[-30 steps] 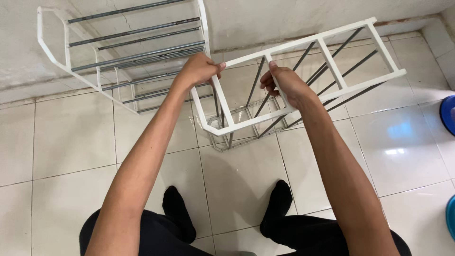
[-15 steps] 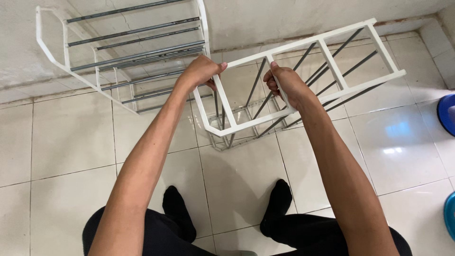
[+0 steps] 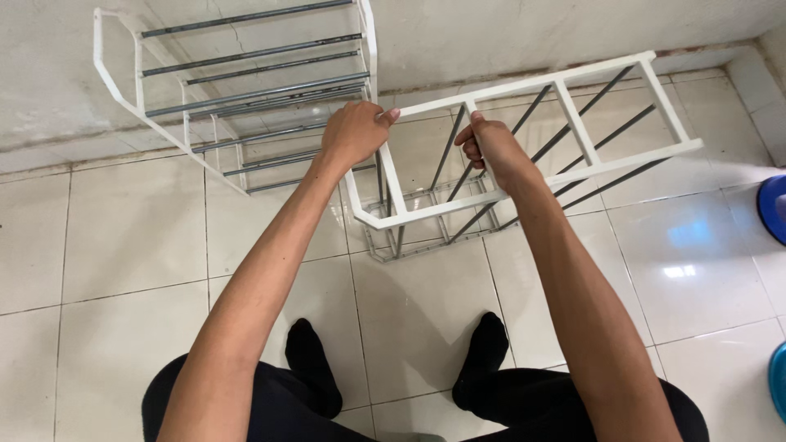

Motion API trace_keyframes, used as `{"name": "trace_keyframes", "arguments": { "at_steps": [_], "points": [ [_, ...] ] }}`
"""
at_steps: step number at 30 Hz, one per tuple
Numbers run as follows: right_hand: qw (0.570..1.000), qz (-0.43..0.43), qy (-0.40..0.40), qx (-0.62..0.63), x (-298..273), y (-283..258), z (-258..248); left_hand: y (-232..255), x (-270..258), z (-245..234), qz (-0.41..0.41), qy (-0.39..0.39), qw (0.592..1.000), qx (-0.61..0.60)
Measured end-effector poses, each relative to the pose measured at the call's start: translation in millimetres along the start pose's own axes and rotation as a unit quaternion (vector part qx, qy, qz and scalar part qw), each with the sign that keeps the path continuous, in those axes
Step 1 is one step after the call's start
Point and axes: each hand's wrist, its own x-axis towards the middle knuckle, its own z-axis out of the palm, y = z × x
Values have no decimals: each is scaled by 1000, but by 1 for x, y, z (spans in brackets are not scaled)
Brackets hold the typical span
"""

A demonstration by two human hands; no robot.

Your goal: The person assembles a white plastic and metal rack by inserting metal rods into the frame and securing them with small white plastic clips. The person works on the floor, connecting the frame sections and ensuring the rods are properly seated.

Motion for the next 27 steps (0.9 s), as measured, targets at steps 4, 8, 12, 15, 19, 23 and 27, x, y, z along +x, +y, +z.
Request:
{"name": "trace_keyframes", "arguments": {
  "at_steps": [4, 8, 12, 15, 19, 23, 27],
  "points": [
    [999, 9, 0, 45, 5, 9, 1, 2, -3, -3, 61, 51, 997, 8],
    [999, 3, 12, 46, 8, 15, -2, 2, 1, 0, 53, 50, 997, 4],
    [1000, -2, 24, 6, 6, 15, 1, -3, -1, 2, 100, 95, 990, 8],
    [1000, 5, 21, -2, -1, 6, 2, -1, -2, 0, 215, 192, 956, 63],
    [996, 28, 4, -87, -12, -2, -8, 4, -6, 7, 162, 150, 972, 79],
    [995, 49, -8, -82, -22, -7, -8, 7, -8, 15, 91, 93, 986, 99],
    [999, 34, -14, -26, -21, -6, -1, -1, 1, 19, 76, 86, 992, 50]
  ]
}}
